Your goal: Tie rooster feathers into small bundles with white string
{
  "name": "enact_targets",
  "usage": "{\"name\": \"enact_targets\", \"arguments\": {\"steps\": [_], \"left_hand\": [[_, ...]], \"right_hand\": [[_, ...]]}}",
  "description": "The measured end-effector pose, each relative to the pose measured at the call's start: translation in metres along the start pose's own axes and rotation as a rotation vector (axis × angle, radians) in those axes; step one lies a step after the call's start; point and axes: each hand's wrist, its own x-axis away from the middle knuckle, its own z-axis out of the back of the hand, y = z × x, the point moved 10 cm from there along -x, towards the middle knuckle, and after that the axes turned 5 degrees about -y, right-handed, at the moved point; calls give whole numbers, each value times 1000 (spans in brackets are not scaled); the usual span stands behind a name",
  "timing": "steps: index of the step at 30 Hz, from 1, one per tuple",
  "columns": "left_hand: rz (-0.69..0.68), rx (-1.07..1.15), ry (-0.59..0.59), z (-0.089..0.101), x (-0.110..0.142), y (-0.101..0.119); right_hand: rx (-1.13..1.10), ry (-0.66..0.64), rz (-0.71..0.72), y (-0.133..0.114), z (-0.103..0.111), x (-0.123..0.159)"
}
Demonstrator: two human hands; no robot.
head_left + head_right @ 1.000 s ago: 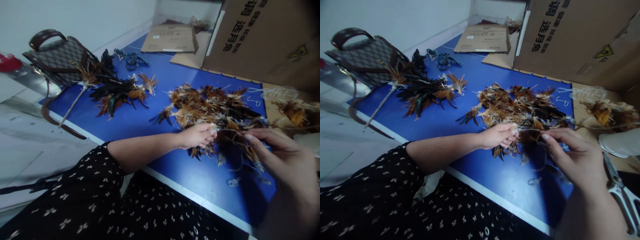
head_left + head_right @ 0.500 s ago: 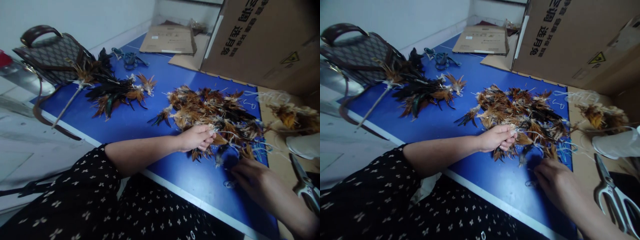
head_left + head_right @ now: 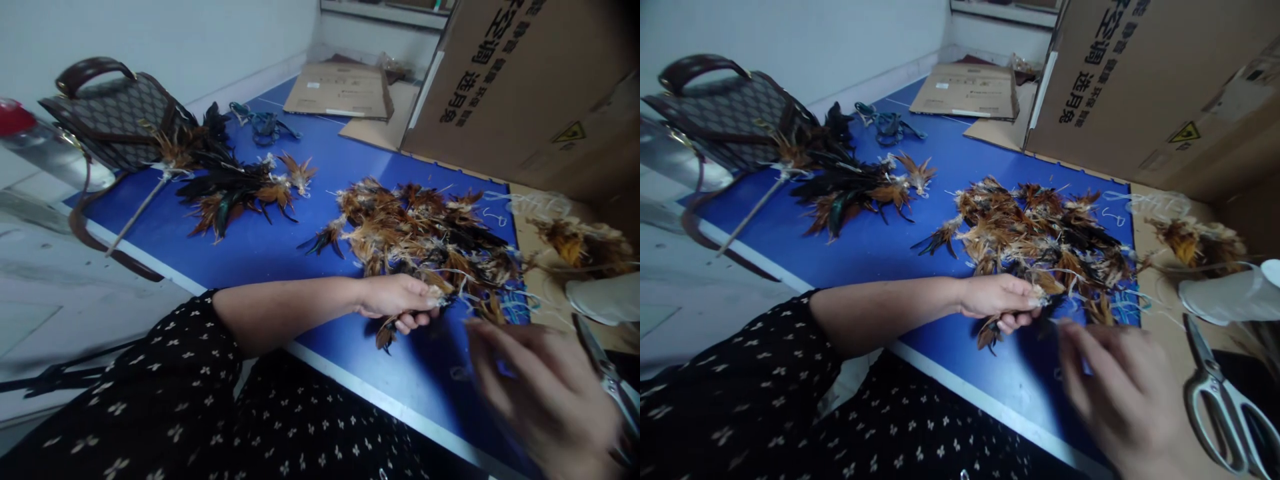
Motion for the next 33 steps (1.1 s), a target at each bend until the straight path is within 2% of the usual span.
{"name": "enact_targets", "arguments": {"steps": [1,2,4,7,10,13,15,17,19,21,24,26,28,33], "left_hand": [[29,-10,1,0,0,-4],[48,-16,10,1,0,-7],[63,-12,32,2,0,-9],[52,13,65,2,1,-5],[2,38,91,4,2,3],[-49,67,100,5,3,11],[-79,92,98,6,3,15],[-97,109,82,5,3,17],[-103,104,63,3,4,18],[-106,88,53,1,4,20],[-152,74,55,3,6,28],[-203,68,64,6,8,37],[-246,57,81,10,10,46],[-297,22,164,19,13,55]], "right_hand": [[46,2,136,-28,-13,-6],[75,-12,182,-43,-26,-11],[112,-45,258,-59,-44,-15],[152,-92,285,-57,-57,-10],[207,-93,282,-51,-61,-4],[185,-95,260,-51,-60,-1],[91,-37,218,-50,-51,-4],[5,76,114,-42,-35,-9],[-36,126,-8,-27,-29,-17],[-98,52,-101,-10,-39,-29],[-343,-172,-213,17,-70,-42],[-471,-276,-284,31,-81,-48],[-485,-294,-323,41,-74,-56],[-442,-276,-406,56,-40,-75]]}}
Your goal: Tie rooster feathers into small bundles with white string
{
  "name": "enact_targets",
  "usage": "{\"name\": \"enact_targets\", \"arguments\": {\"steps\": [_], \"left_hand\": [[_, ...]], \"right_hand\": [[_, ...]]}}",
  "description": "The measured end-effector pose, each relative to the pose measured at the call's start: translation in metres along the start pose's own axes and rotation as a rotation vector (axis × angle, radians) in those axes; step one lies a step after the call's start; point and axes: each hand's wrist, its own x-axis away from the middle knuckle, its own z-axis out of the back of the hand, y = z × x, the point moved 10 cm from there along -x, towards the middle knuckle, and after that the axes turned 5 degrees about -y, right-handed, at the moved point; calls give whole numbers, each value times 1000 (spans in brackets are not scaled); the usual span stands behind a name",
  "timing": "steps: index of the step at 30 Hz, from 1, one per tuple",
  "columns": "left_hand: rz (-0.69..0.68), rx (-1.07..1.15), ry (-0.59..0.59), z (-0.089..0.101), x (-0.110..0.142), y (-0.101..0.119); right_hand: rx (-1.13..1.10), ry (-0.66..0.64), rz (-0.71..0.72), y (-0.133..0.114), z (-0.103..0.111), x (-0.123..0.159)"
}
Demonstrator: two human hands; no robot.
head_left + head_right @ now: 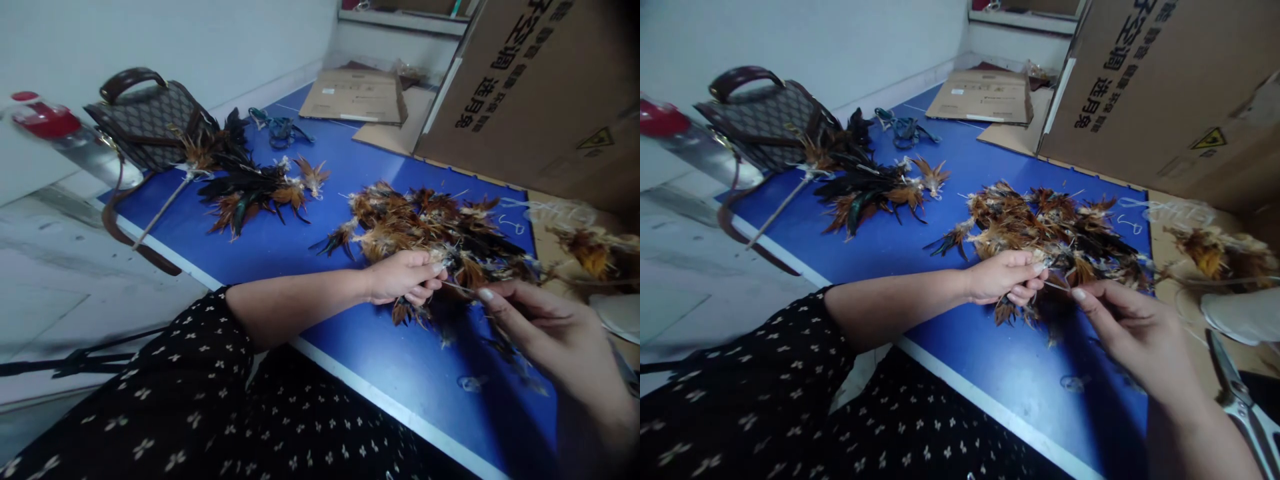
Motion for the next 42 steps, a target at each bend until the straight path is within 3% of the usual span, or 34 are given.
{"name": "enact_targets", "arguments": {"steps": [6,11,16,20,26,30,36,42], "left_hand": [[41,-177,39,5,-2,-11],[167,-371,-47,3,-2,-27],[304,-540,-180,1,0,-53],[329,-495,-325,-10,4,-69],[240,-264,-265,-15,5,-49],[182,-137,-176,-14,2,-34],[31,-30,-73,-6,-5,-19],[7,-20,-43,2,-7,-16]], "right_hand": [[44,-1,92,-22,-1,-14],[72,12,162,-24,-6,-15],[1,-135,348,-39,-30,-18],[-63,-197,295,-31,-49,-25],[-165,-28,14,30,-41,-22],[-181,83,-31,51,-36,-16],[-165,185,16,46,-43,-8],[-71,216,160,24,-41,-3]]}}
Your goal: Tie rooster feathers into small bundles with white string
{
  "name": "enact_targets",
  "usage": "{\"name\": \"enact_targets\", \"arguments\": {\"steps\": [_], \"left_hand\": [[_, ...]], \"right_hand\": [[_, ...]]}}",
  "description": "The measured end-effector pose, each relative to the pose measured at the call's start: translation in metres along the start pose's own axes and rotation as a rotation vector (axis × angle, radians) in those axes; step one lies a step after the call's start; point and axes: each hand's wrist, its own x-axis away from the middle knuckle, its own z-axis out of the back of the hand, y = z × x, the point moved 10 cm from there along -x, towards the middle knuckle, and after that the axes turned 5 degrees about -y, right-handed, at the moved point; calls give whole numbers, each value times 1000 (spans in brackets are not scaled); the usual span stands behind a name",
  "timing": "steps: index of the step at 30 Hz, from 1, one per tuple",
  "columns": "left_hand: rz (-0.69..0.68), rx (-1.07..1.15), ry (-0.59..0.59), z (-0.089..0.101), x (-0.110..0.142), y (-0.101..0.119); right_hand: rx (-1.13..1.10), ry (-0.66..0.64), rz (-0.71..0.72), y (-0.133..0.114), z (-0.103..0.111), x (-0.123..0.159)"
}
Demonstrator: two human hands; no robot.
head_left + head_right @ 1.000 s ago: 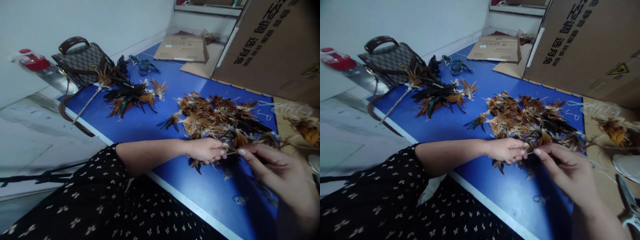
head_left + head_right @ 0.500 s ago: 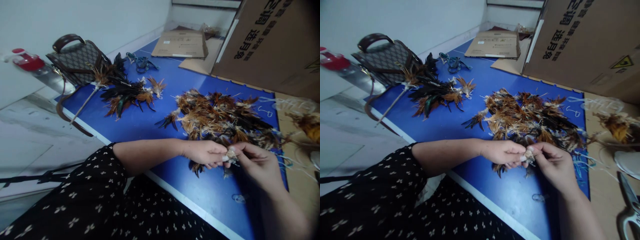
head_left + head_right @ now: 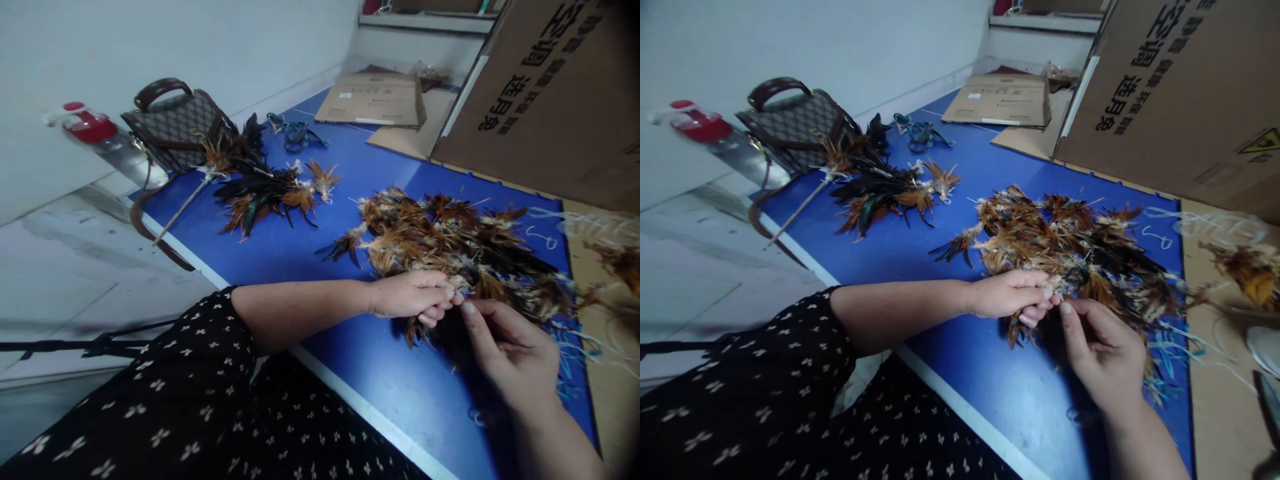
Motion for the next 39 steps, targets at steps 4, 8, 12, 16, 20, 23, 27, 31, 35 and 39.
{"name": "enact_targets", "arguments": {"steps": [4,8,12,16,20,23,27,31,35,39], "left_hand": [[10,-31,2,1,0,0],[34,-88,27,2,-1,-5],[78,-119,11,1,-2,-14],[77,-136,-26,0,-2,-16],[64,-207,-21,4,-2,-15],[62,-249,-7,5,-3,-15],[111,-217,1,1,-1,-17],[150,-190,38,0,1,-16],[91,-205,66,4,-2,-10],[22,-463,191,25,-3,1]], "right_hand": [[64,4,103,-9,0,5],[67,102,88,-4,3,11],[227,182,209,-18,4,12],[254,138,303,-26,-1,10],[233,108,331,-26,0,11],[233,81,387,-31,-2,11],[272,50,435,-35,-6,11],[350,143,357,-28,1,11],[368,97,314,-24,-2,8],[380,-109,337,-27,-17,5]]}}
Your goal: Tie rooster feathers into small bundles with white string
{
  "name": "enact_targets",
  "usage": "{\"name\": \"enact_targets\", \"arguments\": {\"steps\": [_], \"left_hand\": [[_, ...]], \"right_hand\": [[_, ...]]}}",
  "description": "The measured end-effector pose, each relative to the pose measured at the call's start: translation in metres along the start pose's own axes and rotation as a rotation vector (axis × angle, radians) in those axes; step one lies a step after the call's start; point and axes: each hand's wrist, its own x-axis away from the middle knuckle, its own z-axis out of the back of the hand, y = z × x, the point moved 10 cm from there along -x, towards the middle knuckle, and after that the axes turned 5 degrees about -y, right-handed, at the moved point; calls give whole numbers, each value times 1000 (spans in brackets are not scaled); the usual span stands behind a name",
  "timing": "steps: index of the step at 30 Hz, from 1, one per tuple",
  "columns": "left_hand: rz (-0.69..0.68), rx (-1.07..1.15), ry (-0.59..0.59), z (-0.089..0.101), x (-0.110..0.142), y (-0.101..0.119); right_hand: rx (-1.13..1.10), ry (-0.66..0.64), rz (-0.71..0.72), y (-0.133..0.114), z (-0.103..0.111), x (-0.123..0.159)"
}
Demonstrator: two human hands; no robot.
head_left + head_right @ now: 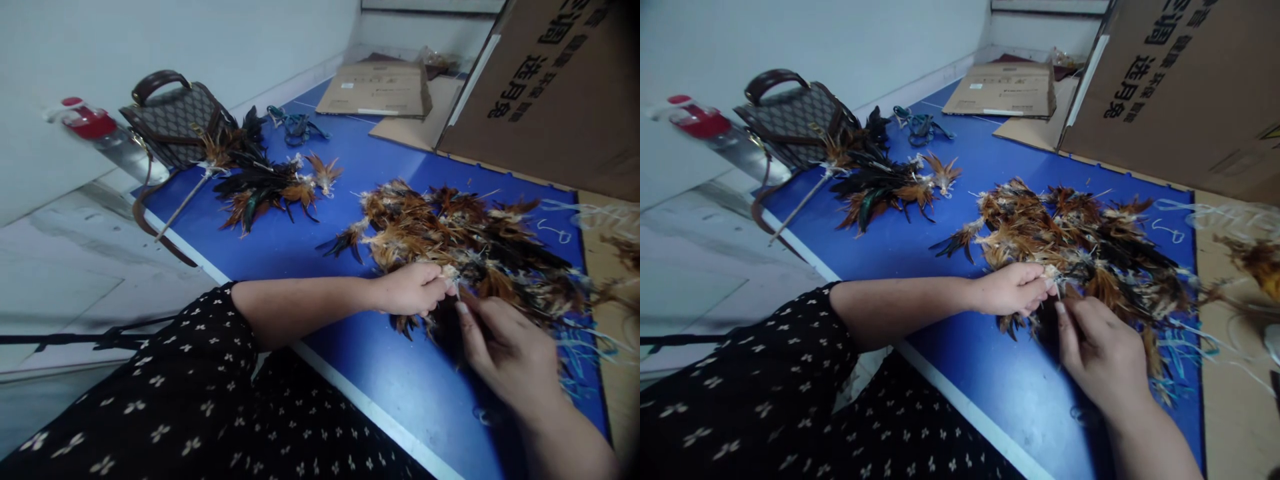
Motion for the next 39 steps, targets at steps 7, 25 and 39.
{"name": "enact_targets", "arguments": {"steps": [7,25,39], "left_hand": [[-162,-712,-28,-5,11,23],[-323,-404,74,-10,24,36],[-362,-377,176,2,18,30]], "right_hand": [[38,-122,167,-23,1,-1],[-456,52,-322,11,-5,3],[-301,46,-269,-8,-10,2]]}}
